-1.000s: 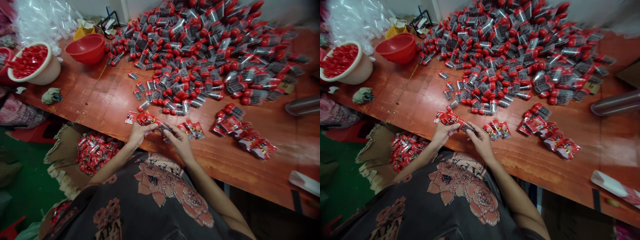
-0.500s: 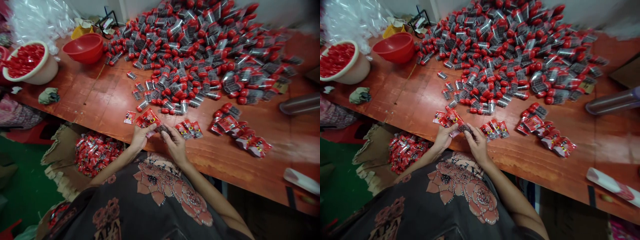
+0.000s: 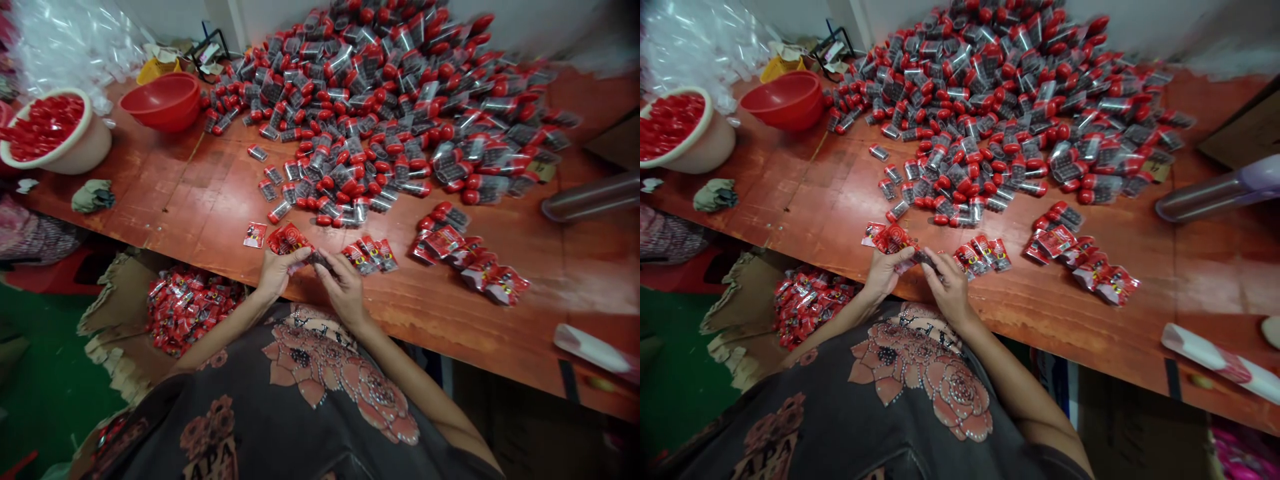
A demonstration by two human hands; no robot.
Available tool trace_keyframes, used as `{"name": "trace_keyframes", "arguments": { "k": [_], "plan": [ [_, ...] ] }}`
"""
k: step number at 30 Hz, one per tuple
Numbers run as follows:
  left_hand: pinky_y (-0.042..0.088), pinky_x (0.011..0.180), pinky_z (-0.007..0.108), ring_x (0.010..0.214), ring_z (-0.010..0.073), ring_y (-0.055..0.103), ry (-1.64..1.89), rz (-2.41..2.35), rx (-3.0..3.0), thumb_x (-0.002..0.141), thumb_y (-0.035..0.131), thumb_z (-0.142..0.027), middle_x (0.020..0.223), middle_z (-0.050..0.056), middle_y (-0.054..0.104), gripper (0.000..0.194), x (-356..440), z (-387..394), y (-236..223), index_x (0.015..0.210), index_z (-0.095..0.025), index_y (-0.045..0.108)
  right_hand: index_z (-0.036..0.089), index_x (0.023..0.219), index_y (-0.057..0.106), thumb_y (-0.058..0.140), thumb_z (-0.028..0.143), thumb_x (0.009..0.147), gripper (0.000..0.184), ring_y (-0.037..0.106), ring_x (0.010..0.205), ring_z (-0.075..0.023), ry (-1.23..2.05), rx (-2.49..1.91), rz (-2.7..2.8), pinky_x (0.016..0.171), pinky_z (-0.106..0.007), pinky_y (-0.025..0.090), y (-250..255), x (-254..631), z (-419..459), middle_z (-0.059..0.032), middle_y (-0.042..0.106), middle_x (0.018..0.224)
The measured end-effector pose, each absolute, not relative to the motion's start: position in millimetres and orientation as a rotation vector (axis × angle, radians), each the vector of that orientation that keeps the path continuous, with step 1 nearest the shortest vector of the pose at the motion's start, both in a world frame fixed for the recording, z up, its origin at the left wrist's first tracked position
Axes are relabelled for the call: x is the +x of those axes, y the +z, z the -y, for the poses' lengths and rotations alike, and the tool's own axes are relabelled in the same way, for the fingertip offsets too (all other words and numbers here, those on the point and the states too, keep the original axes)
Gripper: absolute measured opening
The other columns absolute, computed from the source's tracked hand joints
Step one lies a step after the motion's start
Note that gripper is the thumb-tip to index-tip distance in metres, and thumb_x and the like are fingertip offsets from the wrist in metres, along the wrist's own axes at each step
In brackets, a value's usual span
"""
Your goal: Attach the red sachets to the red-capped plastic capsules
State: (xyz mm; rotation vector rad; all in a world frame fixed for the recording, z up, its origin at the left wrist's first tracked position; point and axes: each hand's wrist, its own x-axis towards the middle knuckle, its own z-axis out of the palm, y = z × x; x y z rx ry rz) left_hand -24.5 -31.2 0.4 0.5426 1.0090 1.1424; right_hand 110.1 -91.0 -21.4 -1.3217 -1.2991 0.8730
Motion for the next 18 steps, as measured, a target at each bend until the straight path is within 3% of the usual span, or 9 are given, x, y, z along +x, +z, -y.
{"name": "trace_keyframes", "arguments": {
  "k": [10,15,18],
  "plan": [
    [0.056,0.072,0.028,0.070,0.0140,0.067,1.200,-1.003,0.518,0.052,0.089,-0.019,0.080,0.001,0.074,0.034,-7.5,39.1,-2.6,0.080,-0.017,0.070,0.032,0.124,0.066,0.061,0.035,0.089,0.036,0.067,0.092,-0.0190,1.108,-1.255,0.900,0.083,-0.041,0.060,-30.9,103.8,92.5,-0.0042,0.069,0.112],
    [0.053,0.064,0.025,0.064,0.0128,0.066,1.178,-1.031,0.513,0.052,0.089,-0.021,0.077,0.002,0.074,0.032,2.9,51.7,-7.4,0.078,-0.015,0.071,0.031,0.121,0.067,0.062,0.034,0.088,0.034,0.066,0.107,-0.0208,1.073,-1.263,0.775,0.095,-0.044,0.056,-35.3,101.3,97.6,-0.0036,0.070,0.118],
    [0.053,0.064,0.025,0.064,0.0129,0.066,1.155,-1.031,0.498,0.051,0.090,-0.020,0.078,0.002,0.074,0.032,3.6,53.5,-8.4,0.077,-0.015,0.071,0.031,0.122,0.067,0.063,0.034,0.087,0.036,0.067,0.107,-0.0211,1.115,-1.255,0.730,0.092,-0.044,0.058,-37.7,101.3,99.8,-0.0037,0.070,0.121]
  ]
}}
